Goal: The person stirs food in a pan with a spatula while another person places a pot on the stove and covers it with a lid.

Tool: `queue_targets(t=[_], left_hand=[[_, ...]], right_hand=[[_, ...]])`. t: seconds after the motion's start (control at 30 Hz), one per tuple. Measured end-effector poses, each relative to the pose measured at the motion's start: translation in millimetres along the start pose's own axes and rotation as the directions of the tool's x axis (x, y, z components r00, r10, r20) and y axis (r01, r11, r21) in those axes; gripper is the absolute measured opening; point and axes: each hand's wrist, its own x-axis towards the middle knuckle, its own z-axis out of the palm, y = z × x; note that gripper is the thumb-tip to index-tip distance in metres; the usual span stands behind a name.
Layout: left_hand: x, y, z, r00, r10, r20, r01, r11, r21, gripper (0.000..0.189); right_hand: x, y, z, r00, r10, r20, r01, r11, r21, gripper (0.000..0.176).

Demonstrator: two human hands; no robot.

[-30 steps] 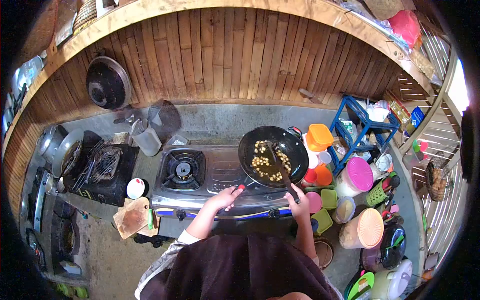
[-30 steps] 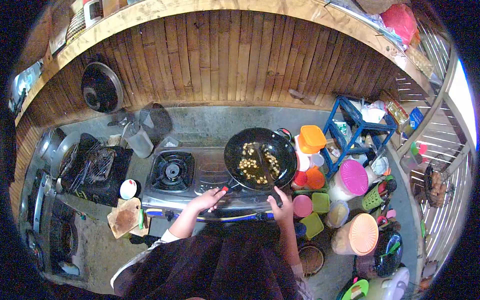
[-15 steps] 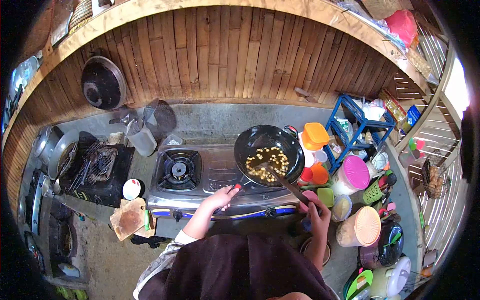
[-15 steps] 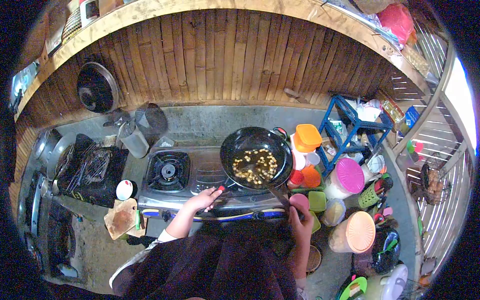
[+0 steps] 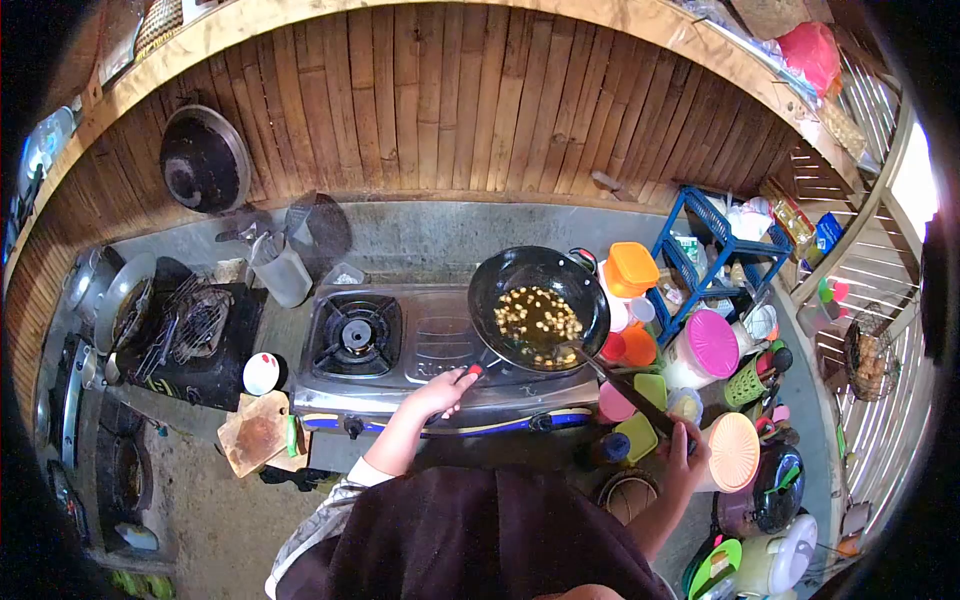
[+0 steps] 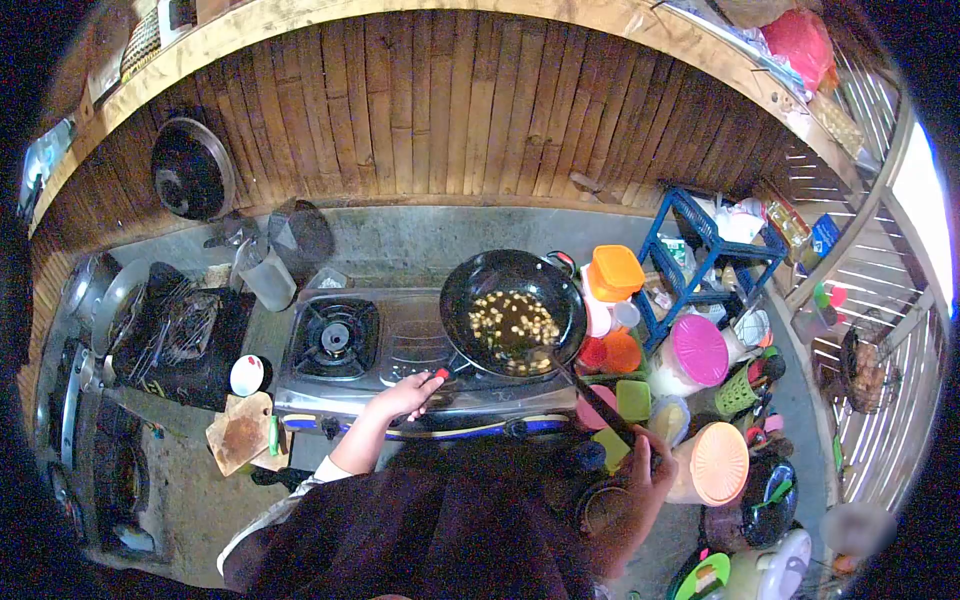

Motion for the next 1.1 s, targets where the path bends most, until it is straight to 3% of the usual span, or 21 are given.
queue_targets(t=[0.13,0.37,0.47,0.57,0.6,0.77,0.9,0.97,1.0,1.03,1.1], left_hand=[[-2,2,0,1.000,0.004,0.008,-0.004,1.000,-0.008,0.039],[-4,5,1,1.000,-0.015,-0.005,0.015,1.000,-0.005,0.039],[-1,3,0,1.000,-0.015,-0.004,0.015,1.000,0.006,0.039],[-2,4,0,1.000,-0.016,0.000,0.016,1.000,0.011,0.038],[-4,5,0,1.000,-0.022,-0.004,0.022,1.000,0.012,0.038],[-3,5,0,1.000,-0.025,0.003,0.025,1.000,0.005,0.037],[-3,4,-2,0.999,-0.007,0.031,0.008,1.000,-0.005,0.038],[-3,5,-1,1.000,-0.017,0.023,0.017,1.000,-0.007,0.038],[-3,5,-1,1.000,-0.027,0.015,0.027,1.000,-0.007,0.039],[-3,4,-1,1.000,-0.026,0.013,0.026,1.000,-0.008,0.039],[-2,4,0,0.999,-0.039,-0.004,0.039,0.999,-0.012,0.040]], right_hand=[[6,13,-17,0.994,-0.098,0.048,0.099,0.995,-0.020,0.021],[2,7,-11,0.998,-0.051,0.033,0.052,0.998,-0.044,0.017],[4,16,-3,0.990,-0.109,0.094,0.115,0.992,-0.057,0.016],[5,18,8,0.986,-0.033,0.164,0.029,0.999,0.022,0.015],[5,14,12,0.983,-0.039,0.177,0.048,0.998,-0.045,0.014],[9,32,35,0.972,0.029,0.233,-0.028,1.000,-0.006,0.016],[15,64,59,0.984,0.015,0.179,-0.046,0.984,0.172,0.013],[19,72,68,0.967,0.028,0.252,-0.084,0.974,0.212,0.015],[21,76,75,0.970,-0.061,0.235,0.040,0.995,0.095,0.021],[22,79,81,0.970,-0.063,0.236,0.041,0.995,0.095,0.021],[23,80,91,0.931,-0.142,0.335,0.067,0.972,0.224,0.027]])
